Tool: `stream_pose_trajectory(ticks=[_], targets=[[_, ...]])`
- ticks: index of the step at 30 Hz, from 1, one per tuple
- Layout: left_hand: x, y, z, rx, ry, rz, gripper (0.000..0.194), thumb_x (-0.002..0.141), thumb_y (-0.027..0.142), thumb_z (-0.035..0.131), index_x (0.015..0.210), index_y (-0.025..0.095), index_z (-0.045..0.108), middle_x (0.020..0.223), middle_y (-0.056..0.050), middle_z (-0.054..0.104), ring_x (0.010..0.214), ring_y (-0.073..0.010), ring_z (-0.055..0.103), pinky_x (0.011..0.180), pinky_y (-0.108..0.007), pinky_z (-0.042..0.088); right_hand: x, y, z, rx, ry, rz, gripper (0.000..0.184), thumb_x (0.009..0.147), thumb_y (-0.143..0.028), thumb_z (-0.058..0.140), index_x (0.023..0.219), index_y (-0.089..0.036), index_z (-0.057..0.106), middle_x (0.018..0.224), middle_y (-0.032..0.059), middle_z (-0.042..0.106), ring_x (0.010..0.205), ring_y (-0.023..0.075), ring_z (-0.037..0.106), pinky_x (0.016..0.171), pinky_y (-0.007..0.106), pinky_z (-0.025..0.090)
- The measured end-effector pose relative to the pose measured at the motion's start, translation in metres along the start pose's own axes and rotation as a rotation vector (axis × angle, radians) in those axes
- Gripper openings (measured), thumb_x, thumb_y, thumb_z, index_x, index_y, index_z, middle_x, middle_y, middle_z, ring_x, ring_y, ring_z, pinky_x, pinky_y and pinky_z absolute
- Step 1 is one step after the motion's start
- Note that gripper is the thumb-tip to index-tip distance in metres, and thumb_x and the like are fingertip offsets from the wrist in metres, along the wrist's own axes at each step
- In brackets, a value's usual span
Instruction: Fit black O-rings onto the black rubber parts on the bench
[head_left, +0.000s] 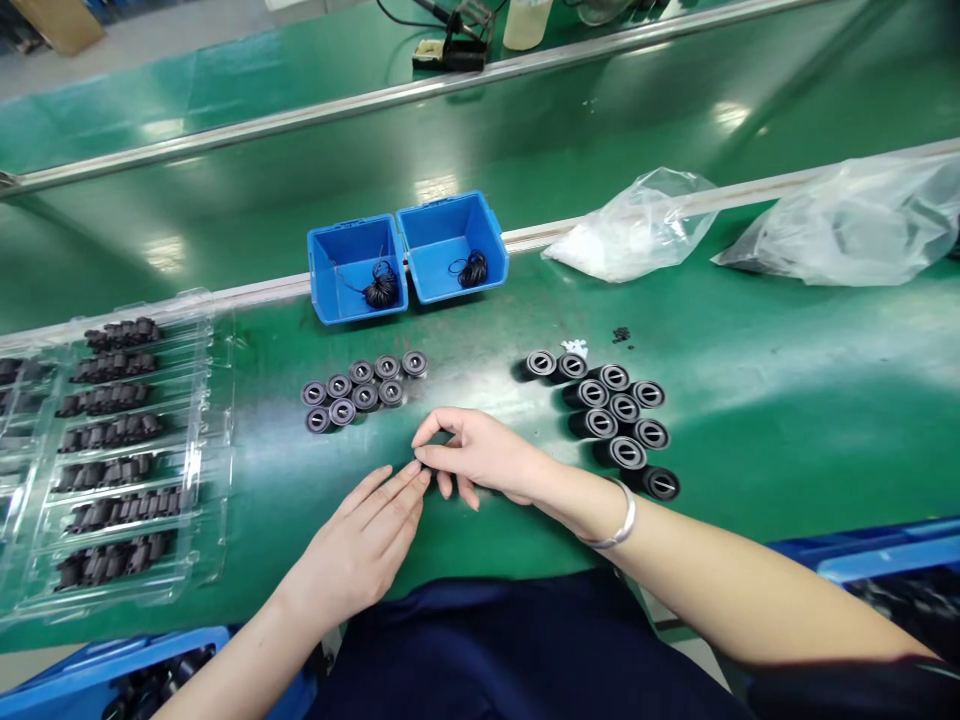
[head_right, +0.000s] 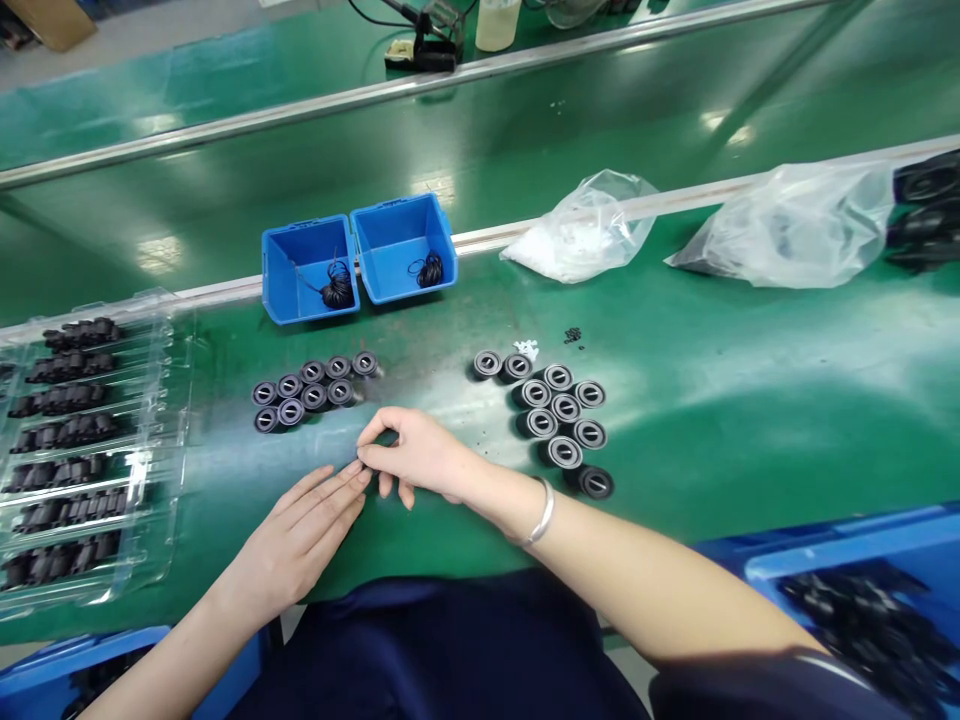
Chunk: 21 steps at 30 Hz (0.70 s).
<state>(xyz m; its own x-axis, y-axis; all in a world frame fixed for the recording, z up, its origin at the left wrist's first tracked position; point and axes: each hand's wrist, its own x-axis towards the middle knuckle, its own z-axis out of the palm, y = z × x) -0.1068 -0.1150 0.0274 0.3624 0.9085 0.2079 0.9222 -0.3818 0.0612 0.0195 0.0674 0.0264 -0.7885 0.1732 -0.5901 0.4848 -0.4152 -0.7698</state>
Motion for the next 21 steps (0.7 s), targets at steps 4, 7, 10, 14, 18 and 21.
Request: stream_pose_trajectory(ticks=[4,7,10,14,18,21], targets=[[0.002,0.001,0.000,-0.002,0.002,0.000,0.037,0.097,0.006,0.036,0.119,0.003,0.065,0.135,-0.017,0.063,0.130,-0.0282,0.055,0.111,-0.043,0.043,0.005,-0.003,-0.003,0.060,-0.015,0.026,0.013,0.084,-0.026,0.068,0.087,-0.017,0.059,0.045,-0.0062,0.058,0.030,0.0079,0.049,0.029,0.015,0.038],[0.002,0.003,0.002,-0.013,0.009,-0.021,0.035,0.098,0.007,0.037,0.118,0.004,0.066,0.137,-0.017,0.062,0.133,-0.0273,0.052,0.113,-0.042,0.040,0.004,0.009,-0.001,0.199,0.011,-0.049,0.018,0.085,-0.031,0.068,0.092,-0.015,0.062,0.047,-0.0043,0.060,0.034,0.0092,0.053,0.036,0.018,0.043],[0.002,0.004,0.005,-0.042,0.021,-0.062,0.033,0.099,0.009,0.040,0.118,0.007,0.066,0.138,-0.014,0.062,0.138,-0.0273,0.047,0.121,-0.048,0.025,-0.003,0.027,0.007,0.351,0.078,-0.176,0.025,0.085,-0.033,0.067,0.100,-0.014,0.064,0.054,-0.0036,0.062,0.041,0.0087,0.056,0.044,0.020,0.045],[0.001,0.006,0.008,-0.070,0.001,-0.065,0.034,0.099,0.010,0.039,0.119,0.007,0.066,0.139,-0.013,0.061,0.143,-0.0308,0.040,0.121,-0.054,0.018,-0.015,0.044,0.020,0.463,0.154,-0.311,0.028,0.089,-0.031,0.064,0.112,-0.014,0.067,0.064,-0.0028,0.062,0.055,0.0076,0.057,0.060,0.023,0.048],[0.001,0.011,0.011,-0.038,0.017,-0.073,0.032,0.099,0.009,0.042,0.119,0.009,0.067,0.141,-0.012,0.060,0.141,-0.0271,0.043,0.114,-0.042,0.032,-0.021,0.042,0.020,0.492,0.104,-0.259,0.032,0.090,-0.031,0.063,0.118,-0.014,0.066,0.070,-0.0012,0.061,0.060,0.0080,0.056,0.061,0.023,0.049],[0.002,0.016,0.013,-0.050,0.025,-0.122,0.029,0.100,0.013,0.044,0.116,0.015,0.068,0.142,-0.007,0.060,0.138,-0.0223,0.047,0.113,-0.038,0.032,-0.018,0.034,0.013,0.476,0.015,-0.150,0.034,0.090,-0.034,0.064,0.117,-0.014,0.064,0.070,-0.0007,0.060,0.058,0.0100,0.058,0.049,0.021,0.049]])
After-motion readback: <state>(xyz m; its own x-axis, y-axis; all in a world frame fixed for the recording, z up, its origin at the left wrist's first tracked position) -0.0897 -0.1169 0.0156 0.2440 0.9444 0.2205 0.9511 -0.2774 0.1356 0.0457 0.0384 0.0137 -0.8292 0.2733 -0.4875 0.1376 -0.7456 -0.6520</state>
